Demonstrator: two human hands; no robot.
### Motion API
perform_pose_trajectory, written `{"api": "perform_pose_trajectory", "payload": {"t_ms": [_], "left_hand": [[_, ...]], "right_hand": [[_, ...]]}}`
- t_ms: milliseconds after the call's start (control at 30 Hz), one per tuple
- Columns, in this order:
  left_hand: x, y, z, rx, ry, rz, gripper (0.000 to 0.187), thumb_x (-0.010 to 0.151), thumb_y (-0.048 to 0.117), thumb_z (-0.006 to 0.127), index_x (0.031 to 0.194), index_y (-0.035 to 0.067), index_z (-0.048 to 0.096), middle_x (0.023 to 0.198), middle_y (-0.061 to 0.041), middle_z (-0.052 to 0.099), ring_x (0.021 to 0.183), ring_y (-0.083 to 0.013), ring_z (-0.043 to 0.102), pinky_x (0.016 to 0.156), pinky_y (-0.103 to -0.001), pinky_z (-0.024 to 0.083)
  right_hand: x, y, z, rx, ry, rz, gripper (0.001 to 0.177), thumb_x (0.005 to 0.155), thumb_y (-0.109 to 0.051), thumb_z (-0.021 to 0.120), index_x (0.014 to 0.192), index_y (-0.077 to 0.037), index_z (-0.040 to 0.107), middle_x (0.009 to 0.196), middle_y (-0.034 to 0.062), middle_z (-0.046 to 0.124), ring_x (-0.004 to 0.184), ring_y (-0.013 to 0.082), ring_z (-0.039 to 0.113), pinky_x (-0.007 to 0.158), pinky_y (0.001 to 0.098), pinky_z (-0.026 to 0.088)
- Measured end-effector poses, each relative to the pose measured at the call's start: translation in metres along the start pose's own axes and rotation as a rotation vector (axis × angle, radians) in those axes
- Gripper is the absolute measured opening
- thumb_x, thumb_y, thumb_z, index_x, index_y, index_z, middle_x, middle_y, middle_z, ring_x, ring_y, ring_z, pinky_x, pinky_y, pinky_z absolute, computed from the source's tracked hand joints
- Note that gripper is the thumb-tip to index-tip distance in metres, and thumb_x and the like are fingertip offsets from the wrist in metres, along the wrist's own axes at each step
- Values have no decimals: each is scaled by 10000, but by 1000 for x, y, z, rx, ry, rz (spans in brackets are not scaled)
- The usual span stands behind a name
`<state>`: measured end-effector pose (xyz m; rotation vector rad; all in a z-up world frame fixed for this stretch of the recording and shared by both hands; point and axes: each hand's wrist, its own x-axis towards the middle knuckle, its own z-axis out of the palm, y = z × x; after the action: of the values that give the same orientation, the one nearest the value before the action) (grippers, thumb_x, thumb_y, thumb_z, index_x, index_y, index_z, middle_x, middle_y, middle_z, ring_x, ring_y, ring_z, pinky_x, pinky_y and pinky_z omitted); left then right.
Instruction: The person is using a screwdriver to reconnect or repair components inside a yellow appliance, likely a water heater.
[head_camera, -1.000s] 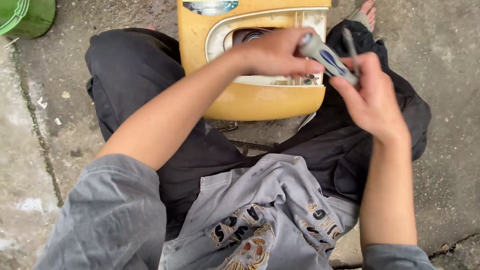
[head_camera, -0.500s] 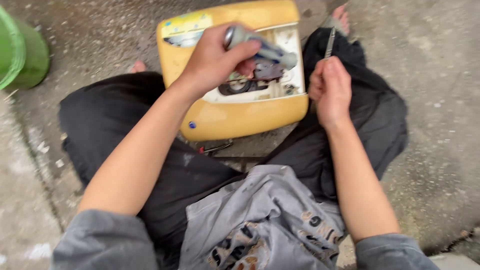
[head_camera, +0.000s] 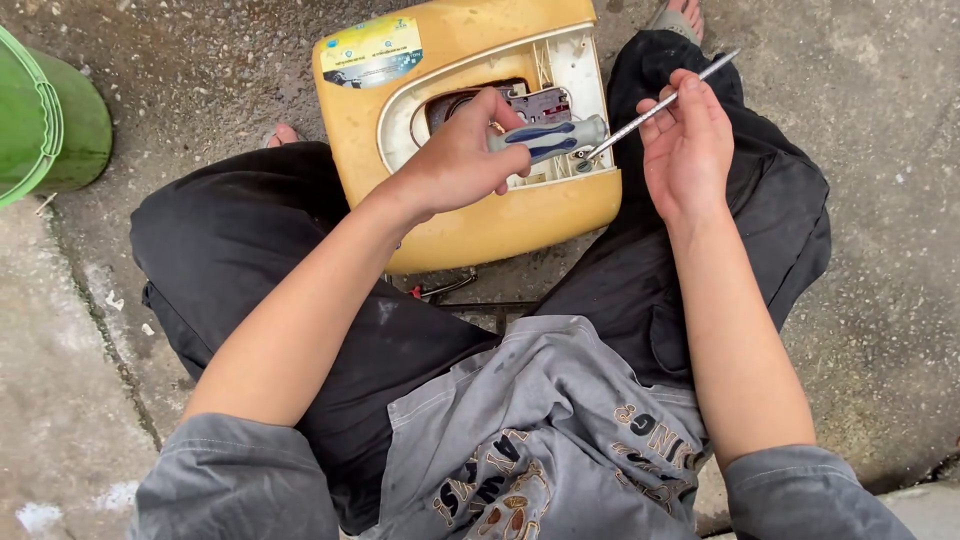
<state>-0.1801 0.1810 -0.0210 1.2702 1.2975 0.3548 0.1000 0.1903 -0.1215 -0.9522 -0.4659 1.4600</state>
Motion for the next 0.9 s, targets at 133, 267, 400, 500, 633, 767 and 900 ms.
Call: {"api": "perform_pose_trajectory", "payload": {"t_ms": [133,267,400,500,633,767,900], "left_hand": [[-2,1,-7,-4,32,16,362,807,216,600,1125,64,521,822,-38,713,627,-118,565,609,-267,493],[-5,3,-9,4,43,-3,297,821,209,595,1079,69,553,814,-29,717,628,-113,573,593,-259,479],[-4,0,-6,-46,15,-26,304,834,195,580,1109,73,538,840,-37,723,623,-112,544,580,-254,454],[0,-7,-2,-87,35,-8,318,831,173,593,1130,82,535,880,-55,718,628,-113,549,587,-245,456],[0,-4,-2,-35,48,-21,345,840,192,586,1164,83,541,898,-51,732,651,-121,568,613,-256,470],[2,-6,0,-22,70,-11,299,839,178,588,1117,84,534,901,-53,729,663,-120,575,620,-249,478],[5,-9,0,-9,89,11,279,826,177,609,1082,79,552,884,-68,698,683,-135,585,608,-257,481]], "right_hand": [[5,3,-8,26,52,-31,172,1044,-185,615,1133,-41,647,984,44,636,910,175,682,885,269,571],[10,4,-14,67,102,-74,179,1042,-174,597,1127,-21,633,998,70,609,944,199,673,912,282,580],[7,7,-10,56,73,-77,164,1042,-182,602,1111,-37,637,1001,63,595,948,201,669,911,278,569],[9,6,-13,66,101,-70,181,1029,-188,615,1112,-29,639,1027,78,585,977,208,662,941,293,581],[9,6,-12,61,86,-83,169,1030,-192,619,1098,-39,642,1018,74,587,968,208,663,935,293,572],[10,7,-13,23,110,-117,200,1018,-216,635,1112,-40,635,1006,69,590,968,214,684,908,287,580],[11,8,-13,19,140,-133,208,1019,-216,625,1118,-33,629,1009,74,582,956,212,677,898,287,582]]}}
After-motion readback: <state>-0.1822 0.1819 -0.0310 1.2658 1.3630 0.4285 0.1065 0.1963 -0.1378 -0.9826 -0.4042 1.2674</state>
